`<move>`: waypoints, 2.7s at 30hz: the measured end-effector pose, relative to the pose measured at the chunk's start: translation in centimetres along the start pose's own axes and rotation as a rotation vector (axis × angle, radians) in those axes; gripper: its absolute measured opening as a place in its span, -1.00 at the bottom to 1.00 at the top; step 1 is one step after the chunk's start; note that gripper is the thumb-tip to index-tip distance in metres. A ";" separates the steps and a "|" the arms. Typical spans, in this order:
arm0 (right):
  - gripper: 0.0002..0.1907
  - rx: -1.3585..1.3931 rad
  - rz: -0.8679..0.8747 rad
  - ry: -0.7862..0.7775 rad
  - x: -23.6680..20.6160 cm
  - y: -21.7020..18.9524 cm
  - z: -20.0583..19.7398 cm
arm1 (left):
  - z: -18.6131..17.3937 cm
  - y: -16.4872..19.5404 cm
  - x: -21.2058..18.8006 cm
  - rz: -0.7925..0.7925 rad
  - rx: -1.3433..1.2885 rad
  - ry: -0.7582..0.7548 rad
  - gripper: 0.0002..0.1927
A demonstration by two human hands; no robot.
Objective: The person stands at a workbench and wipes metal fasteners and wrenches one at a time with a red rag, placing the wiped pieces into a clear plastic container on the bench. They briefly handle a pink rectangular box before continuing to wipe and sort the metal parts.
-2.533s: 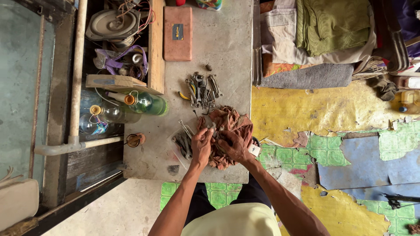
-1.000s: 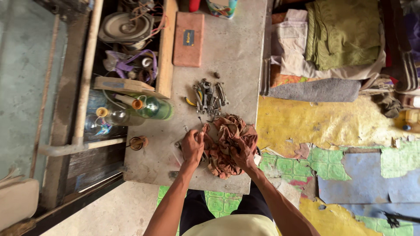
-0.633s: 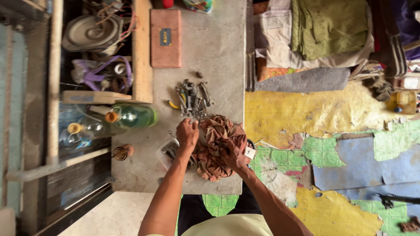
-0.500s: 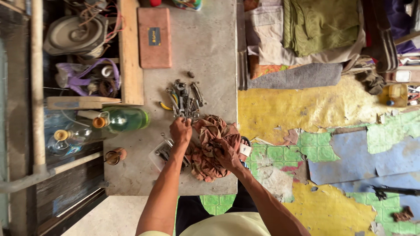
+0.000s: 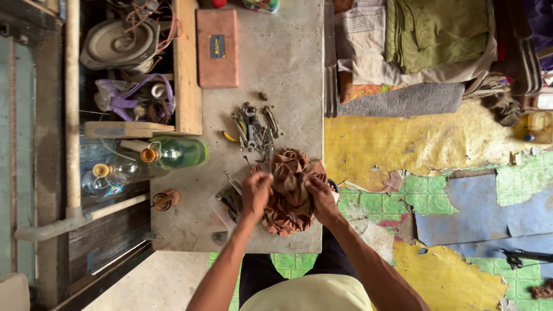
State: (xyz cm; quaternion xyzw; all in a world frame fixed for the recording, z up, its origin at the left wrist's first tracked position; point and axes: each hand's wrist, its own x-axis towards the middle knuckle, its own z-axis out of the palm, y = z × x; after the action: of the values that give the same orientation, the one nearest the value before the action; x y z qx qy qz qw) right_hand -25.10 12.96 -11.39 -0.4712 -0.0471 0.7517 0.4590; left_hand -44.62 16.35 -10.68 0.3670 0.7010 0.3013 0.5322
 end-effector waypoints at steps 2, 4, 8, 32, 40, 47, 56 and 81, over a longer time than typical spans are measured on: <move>-0.61 0.140 0.003 -0.065 -0.5 -0.3 0.4 | -0.1 -0.9 -3.5 0.137 0.123 -0.004 -0.85; -0.55 0.038 -0.054 -0.123 -0.6 -0.1 1.5 | 0.1 -1.1 -5.7 0.212 0.201 -0.047 -0.85; -0.45 -0.312 -0.152 -0.023 -0.6 1.2 2.9 | 0.5 -1.5 -9.5 0.105 0.377 -0.129 -0.84; -0.58 -0.625 -0.047 -0.073 -3.2 4.2 4.4 | -1.0 -0.7 -11.4 -0.117 0.097 -0.050 -0.84; -0.61 -0.629 -0.143 -0.086 -3.2 4.6 3.4 | -2.0 -3.0 -10.4 0.252 0.262 -0.176 -0.85; -0.63 -1.206 -0.390 -0.006 -2.8 5.2 3.3 | -2.8 -1.3 -8.8 0.030 0.168 0.006 -0.71; -0.65 -1.407 -0.440 0.084 -3.8 5.3 5.4 | -1.3 -0.4 -6.6 -0.137 0.025 0.122 -0.59; -0.66 -0.407 -0.065 -0.025 -0.1 2.5 5.7 | -2.3 -3.2 -5.4 0.220 0.445 -0.206 -0.66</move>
State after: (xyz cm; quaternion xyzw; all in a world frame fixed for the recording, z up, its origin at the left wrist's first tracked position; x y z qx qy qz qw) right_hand -30.96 13.49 -9.44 -0.5431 -0.2187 0.7172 0.3779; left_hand -46.60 10.00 -9.86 0.5776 0.6481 0.1569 0.4709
